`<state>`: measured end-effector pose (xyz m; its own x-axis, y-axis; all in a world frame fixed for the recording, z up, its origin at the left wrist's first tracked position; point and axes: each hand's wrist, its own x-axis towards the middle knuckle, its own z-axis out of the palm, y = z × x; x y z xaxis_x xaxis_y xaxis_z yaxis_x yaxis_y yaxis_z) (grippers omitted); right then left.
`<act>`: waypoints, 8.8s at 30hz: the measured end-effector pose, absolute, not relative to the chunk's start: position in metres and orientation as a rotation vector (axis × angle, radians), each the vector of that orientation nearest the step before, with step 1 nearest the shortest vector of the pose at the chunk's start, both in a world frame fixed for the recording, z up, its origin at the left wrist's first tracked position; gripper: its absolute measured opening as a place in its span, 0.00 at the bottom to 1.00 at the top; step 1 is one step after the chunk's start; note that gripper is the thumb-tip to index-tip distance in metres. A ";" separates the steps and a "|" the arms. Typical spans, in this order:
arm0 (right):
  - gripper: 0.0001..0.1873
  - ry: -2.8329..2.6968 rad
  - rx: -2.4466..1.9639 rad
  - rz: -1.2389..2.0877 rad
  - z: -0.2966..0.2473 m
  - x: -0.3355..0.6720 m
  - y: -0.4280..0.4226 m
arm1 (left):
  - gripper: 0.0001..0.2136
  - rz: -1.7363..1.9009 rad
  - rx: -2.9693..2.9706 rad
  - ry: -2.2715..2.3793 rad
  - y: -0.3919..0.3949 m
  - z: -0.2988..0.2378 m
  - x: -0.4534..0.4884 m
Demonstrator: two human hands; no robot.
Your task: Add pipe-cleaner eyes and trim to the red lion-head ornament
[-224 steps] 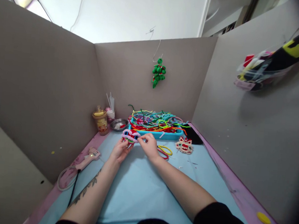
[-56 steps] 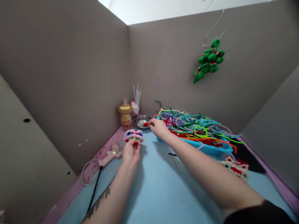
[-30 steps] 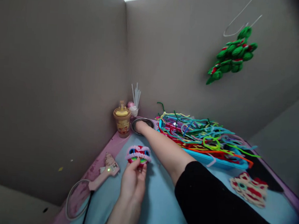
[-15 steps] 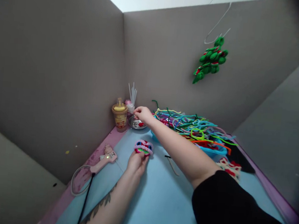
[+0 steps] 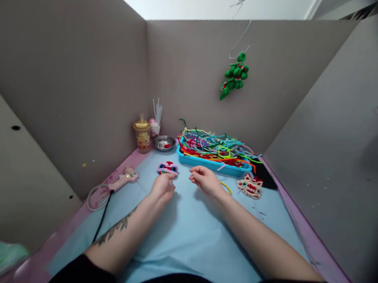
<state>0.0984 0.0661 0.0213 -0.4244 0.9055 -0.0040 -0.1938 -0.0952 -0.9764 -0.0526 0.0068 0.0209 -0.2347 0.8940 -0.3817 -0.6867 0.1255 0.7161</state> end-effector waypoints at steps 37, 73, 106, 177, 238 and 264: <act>0.15 -1.806 -0.867 1.103 0.012 0.123 0.044 | 0.09 1.226 0.719 1.026 -0.011 0.016 -0.020; 0.06 -2.019 -0.703 0.670 0.021 0.124 0.038 | 0.14 1.237 0.956 1.170 -0.010 0.018 -0.024; 0.08 -2.035 -0.571 0.409 0.005 0.124 0.036 | 0.14 1.250 1.045 1.138 -0.011 0.018 -0.022; 0.09 -1.657 -0.804 1.320 0.008 0.110 0.029 | 0.11 1.343 1.553 1.482 -0.002 0.011 -0.030; 0.07 -2.316 -0.811 0.145 0.006 0.127 0.033 | 0.17 0.963 0.989 1.270 0.001 0.011 -0.035; 0.05 -2.073 -0.598 0.467 0.011 0.126 0.032 | 0.18 1.063 0.847 1.075 -0.002 0.020 -0.034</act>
<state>0.1262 0.0318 0.0112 -0.4771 0.5760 0.6638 0.2357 0.8115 -0.5347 -0.0337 -0.0021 0.0200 0.1162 0.9575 -0.2639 -0.2532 0.2855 0.9243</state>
